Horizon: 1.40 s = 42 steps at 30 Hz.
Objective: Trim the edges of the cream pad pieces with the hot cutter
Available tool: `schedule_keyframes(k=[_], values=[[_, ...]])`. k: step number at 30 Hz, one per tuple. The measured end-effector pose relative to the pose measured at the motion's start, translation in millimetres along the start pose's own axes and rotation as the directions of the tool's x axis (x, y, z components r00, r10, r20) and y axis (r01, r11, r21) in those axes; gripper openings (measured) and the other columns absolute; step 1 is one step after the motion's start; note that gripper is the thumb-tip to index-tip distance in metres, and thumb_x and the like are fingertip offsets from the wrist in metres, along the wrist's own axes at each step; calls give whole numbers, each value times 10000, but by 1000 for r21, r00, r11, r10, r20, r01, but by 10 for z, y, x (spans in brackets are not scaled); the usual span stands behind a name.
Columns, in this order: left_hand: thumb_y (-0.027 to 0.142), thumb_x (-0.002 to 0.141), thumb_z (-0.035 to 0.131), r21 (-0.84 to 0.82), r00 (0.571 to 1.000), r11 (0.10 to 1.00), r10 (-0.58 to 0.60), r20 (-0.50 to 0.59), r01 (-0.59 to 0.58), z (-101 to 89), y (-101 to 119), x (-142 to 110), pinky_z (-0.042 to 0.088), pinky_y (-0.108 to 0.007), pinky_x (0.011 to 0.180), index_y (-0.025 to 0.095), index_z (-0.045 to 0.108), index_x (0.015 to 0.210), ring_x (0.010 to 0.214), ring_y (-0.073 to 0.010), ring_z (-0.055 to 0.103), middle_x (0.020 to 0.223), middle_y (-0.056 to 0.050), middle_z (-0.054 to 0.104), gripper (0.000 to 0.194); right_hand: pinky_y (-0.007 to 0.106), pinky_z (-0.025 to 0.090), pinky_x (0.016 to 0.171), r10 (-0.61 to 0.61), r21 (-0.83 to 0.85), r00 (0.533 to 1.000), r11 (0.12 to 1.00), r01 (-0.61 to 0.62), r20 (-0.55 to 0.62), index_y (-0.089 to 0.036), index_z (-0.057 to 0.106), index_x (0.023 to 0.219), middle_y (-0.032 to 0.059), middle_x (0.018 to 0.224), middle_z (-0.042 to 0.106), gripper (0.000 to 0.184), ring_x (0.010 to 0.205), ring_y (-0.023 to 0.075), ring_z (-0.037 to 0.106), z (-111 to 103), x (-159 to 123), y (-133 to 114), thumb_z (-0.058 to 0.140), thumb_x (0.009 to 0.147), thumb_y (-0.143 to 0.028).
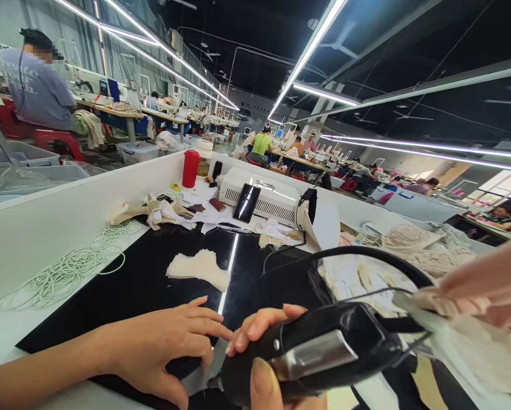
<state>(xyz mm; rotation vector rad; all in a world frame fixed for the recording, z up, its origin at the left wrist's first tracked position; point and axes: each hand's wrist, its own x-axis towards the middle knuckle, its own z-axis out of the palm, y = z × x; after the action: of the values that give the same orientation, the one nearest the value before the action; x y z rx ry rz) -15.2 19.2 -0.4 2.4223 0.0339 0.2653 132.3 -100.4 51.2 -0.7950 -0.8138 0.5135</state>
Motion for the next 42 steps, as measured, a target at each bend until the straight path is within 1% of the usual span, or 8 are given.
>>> schedule_keyframes(k=[11,15,18,21,25,31,35,42], values=[[129,871,804,178,999,983,-40,-12,42,-199,-14,-122,210,-567,1282,244,701,870,1421,-285,532,1418,-9,682,154,300,545,551,-73,-114,992,992,61,-99,-300,620,1148,-31,798,625,316,672,158,586,-286,169,-57,784,880,-329],[47,954,594,395,991,918,23,-135,33,-242,-113,-170,270,-535,1268,227,688,921,1383,-276,564,1411,-38,677,206,307,554,582,-69,-121,993,991,57,-97,-312,614,1179,-34,826,628,300,690,155,601,-314,157,-22,749,912,-312],[-3,986,458,486,962,871,73,-264,68,-169,-137,-155,471,-433,1125,204,683,1017,1183,-246,663,1257,-78,719,307,324,582,561,-100,-116,994,989,94,-50,-306,622,1184,-23,833,641,303,673,162,623,-356,183,33,749,909,-292],[62,1013,510,433,961,895,14,-276,111,-52,-77,-107,563,-335,904,197,675,1056,980,-225,674,1056,-57,716,218,327,598,551,-145,-131,989,981,141,-22,-298,624,1180,-19,830,650,291,663,161,636,-370,220,80,748,917,-274],[59,1007,513,381,975,919,-12,-224,99,32,-16,-68,563,-313,861,202,685,1066,960,-218,670,1049,-49,711,231,325,602,580,-155,-127,987,980,150,-30,-295,608,1195,-19,843,651,282,674,154,641,-342,246,103,726,942,-255],[90,1047,499,337,970,939,13,-245,73,18,-90,-94,401,-464,1208,225,701,1145,1125,-213,705,1214,-46,736,262,327,608,575,-161,-131,987,979,158,-16,-294,600,1192,-20,837,649,279,657,156,644,-303,223,110,723,944,-263],[154,998,650,250,978,964,-40,-203,91,33,-5,-80,358,-492,1244,244,695,1232,1224,-242,680,1299,-57,720,255,328,605,571,-149,-131,988,981,144,-28,-297,583,1209,-18,842,645,308,647,158,642,-273,179,137,726,937,-292],[269,775,932,41,982,981,-188,-33,189,78,222,-12,284,-573,1267,263,681,1355,1318,-314,613,1422,-78,652,632,315,591,592,-124,-103,992,987,121,-22,-303,588,1220,-21,854,649,331,660,149,646,-219,93,180,742,927,-308]])
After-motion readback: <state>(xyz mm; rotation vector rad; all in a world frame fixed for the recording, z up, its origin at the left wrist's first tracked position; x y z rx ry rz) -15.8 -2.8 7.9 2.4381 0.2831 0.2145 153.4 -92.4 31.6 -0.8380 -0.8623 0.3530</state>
